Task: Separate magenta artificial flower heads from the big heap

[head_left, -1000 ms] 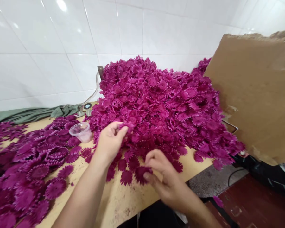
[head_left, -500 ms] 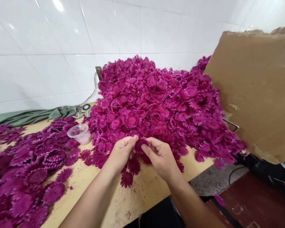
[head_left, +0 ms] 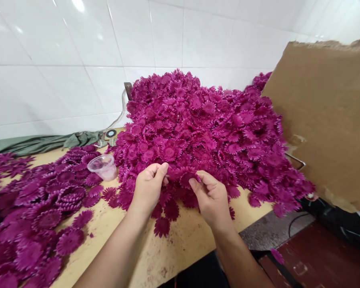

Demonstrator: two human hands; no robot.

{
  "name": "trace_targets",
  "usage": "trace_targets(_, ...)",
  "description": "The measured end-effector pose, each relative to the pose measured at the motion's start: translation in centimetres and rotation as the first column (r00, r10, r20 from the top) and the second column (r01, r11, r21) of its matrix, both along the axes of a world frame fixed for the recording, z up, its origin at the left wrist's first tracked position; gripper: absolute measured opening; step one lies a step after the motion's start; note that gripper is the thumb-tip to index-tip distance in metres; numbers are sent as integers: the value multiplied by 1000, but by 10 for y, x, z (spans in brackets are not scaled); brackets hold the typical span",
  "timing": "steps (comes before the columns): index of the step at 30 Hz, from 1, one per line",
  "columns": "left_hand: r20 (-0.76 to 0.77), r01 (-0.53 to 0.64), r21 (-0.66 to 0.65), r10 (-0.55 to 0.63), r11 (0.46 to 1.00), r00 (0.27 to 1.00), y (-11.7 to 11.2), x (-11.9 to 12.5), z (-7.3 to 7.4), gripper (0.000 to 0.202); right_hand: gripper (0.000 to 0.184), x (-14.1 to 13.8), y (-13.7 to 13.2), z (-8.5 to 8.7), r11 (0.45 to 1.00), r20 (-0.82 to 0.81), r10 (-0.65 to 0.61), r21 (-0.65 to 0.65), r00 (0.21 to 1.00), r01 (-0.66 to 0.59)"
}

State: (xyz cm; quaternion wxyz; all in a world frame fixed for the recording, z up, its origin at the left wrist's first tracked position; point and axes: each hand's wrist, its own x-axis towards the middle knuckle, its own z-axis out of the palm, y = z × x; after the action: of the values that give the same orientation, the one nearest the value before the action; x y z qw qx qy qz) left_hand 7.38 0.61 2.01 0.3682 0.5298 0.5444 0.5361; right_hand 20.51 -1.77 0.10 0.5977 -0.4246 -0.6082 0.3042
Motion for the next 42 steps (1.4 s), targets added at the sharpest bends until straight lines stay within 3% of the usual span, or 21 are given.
trace_targets(3, 109, -119, 8, 118, 993, 987, 12, -12, 1, 33, 12, 11, -12, 0, 997, -57, -66, 44, 996, 68)
trace_targets(5, 265, -310, -40, 309, 950, 913, 21, -31, 1, 31, 15, 25, -20, 1, 976, -122, -190, 80, 974, 200)
trace_targets(7, 244, -378, -23, 372, 926, 896, 27, -49, -1, 26, 16, 37, -24, 3, 959, -96, -241, 132, 966, 252)
trace_targets(10, -84, -241, 44, 244, 970, 966, 27, -60, 0, 31, 12, 41, -20, 5, 988, 113, -66, 148, 991, 49)
trace_targets(13, -316, -184, 150, 224, 971, 922, 17, -49, 6, 31, 13, 29, -11, 4, 989, 271, 39, 127, 962, -76)
trace_targets(15, -351, -93, 133, 135, 987, 927, 7, -36, 12, 24, 14, 22, -8, 2, 982, 344, 49, 154, 938, -108)
trace_targets(17, -324, 107, 12, -98, 994, 941, -3, -25, 16, 20, 16, 18, -6, 0, 971, 401, 79, 177, 913, -162)
trace_targets(19, -248, 286, -91, -300, 954, 921, -11, -16, 18, 19, 16, 17, -7, 0, 963, 434, 92, 192, 896, -192)
trace_targets(21, -170, 365, -129, -383, 922, 908, -16, -10, 17, 16, 15, 19, -8, 1, 959, 459, 93, 197, 884, -203)
trace_targets(26, -107, 347, -146, -364, 926, 925, -16, -6, 13, 12, 21, 24, -11, 3, 962, 472, 110, 171, 875, -213)
trace_targets(31, -103, 228, -87, -236, 970, 966, -15, -8, 11, 17, 20, 25, -13, 7, 976, 376, 135, 108, 917, -188)
trace_targets(36, -32, 269, -132, -275, 954, 961, -16, -8, 8, 23, 20, 21, -12, 10, 959, 328, 218, 106, 919, -265)
trace_targets(42, -14, 234, -133, -237, 963, 971, -15, -10, 6, 35, 18, 15, -13, 10, 956, 318, 222, 115, 922, -270)
